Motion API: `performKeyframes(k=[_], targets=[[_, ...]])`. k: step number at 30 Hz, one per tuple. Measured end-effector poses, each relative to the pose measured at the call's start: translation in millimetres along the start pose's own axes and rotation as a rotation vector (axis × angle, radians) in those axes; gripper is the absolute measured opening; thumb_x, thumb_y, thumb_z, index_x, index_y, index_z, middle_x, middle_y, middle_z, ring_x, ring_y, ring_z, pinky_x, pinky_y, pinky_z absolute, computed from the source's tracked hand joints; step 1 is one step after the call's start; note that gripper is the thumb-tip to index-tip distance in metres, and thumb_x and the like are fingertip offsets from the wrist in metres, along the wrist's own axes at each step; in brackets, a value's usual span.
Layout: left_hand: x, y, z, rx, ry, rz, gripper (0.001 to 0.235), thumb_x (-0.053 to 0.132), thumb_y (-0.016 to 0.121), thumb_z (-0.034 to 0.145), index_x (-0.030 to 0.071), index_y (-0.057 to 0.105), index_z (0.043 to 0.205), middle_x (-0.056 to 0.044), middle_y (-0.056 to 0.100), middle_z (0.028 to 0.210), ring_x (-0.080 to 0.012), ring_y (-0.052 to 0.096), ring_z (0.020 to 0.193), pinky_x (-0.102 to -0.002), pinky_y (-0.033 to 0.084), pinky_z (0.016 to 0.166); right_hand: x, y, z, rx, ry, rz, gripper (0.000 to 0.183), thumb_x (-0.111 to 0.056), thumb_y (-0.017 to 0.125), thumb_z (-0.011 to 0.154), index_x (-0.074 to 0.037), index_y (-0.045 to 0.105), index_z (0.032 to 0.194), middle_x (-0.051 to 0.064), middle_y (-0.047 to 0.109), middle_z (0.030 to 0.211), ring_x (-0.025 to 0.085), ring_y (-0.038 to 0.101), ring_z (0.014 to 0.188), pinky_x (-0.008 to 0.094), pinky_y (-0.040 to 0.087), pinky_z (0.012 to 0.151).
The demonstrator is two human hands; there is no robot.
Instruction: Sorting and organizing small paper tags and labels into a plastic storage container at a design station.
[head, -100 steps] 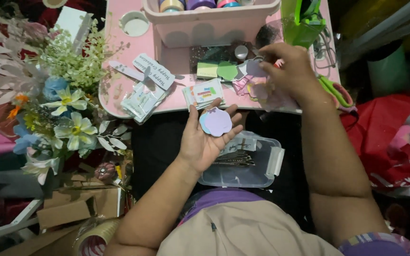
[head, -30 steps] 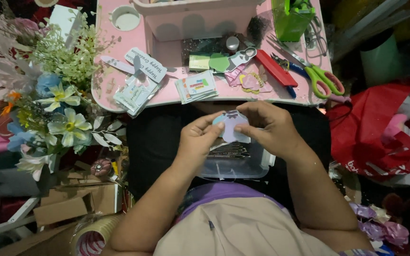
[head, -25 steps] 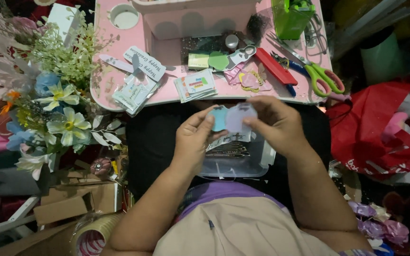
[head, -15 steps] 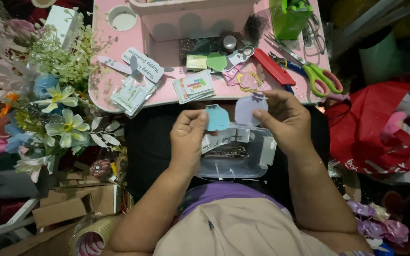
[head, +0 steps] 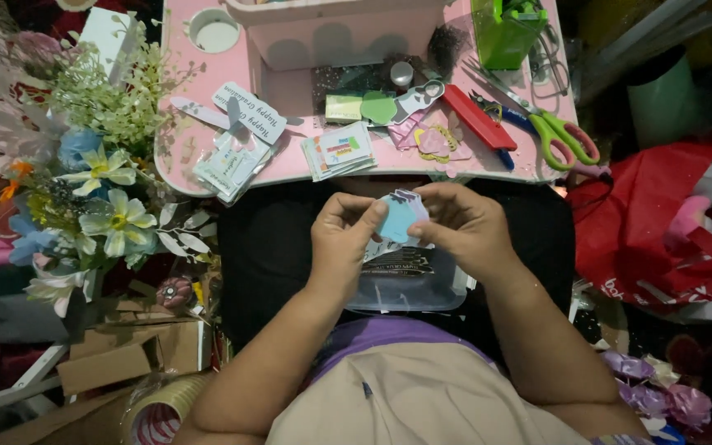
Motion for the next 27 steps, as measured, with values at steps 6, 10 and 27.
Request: performKeyframes(k=[6,10,27], targets=[[-2.0,2.6,-3.9,-0.125,-0.027,-0.190,0.037,0.012,0.073,0.093,0.006,0.058,0.127,0.000,0.064,0.084,-0.0018,0.056,0.067,-0.012,0.044,0.055,-7.2,14.7,3.7,-0.043,0.049,0.019,0.047,0.013,0.079,0.076,0.012,0.064,0.120,0.015,0.066,0.081,0.022,0.073,0.069,0.036,0.066,0.055],[-3.7,9.2,-7.7,-0.387,-0.328,-0.579,0.059,0.043,0.054,0.101,0.012,0.042,0.150,-0.007,0.059,0.135,-0.0166,0.063,0.115,-0.030,0.059,0.091,-17.0,29.1,11.3,-0.110,0.012,-0.135,0.045,0.004,0.085,0.074,0.006,0.070,0.116,0.014,0.071,0.081,0.018,0.071,0.070,0.033,0.063,0.054],[-27.3,-36.8,16.7,-0.145,-0.559,-0.905,0.041,0.045,0.055,0.102,0.017,0.056,0.132,-0.010,0.068,0.116,-0.0273,0.069,0.103,-0.049,0.062,0.083,21.5,34.7,153.5,-0.214,-0.498,-1.425,0.039,-0.032,0.077,0.091,-0.003,0.071,0.116,0.016,0.072,0.089,0.033,0.070,0.086,0.042,0.057,0.073]])
Point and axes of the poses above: each hand's wrist, its own z-axis towards the middle knuckle, its own y-axis out of the palm, x = y × z, the point moved 4 cm from there along z, towards the middle knuckle
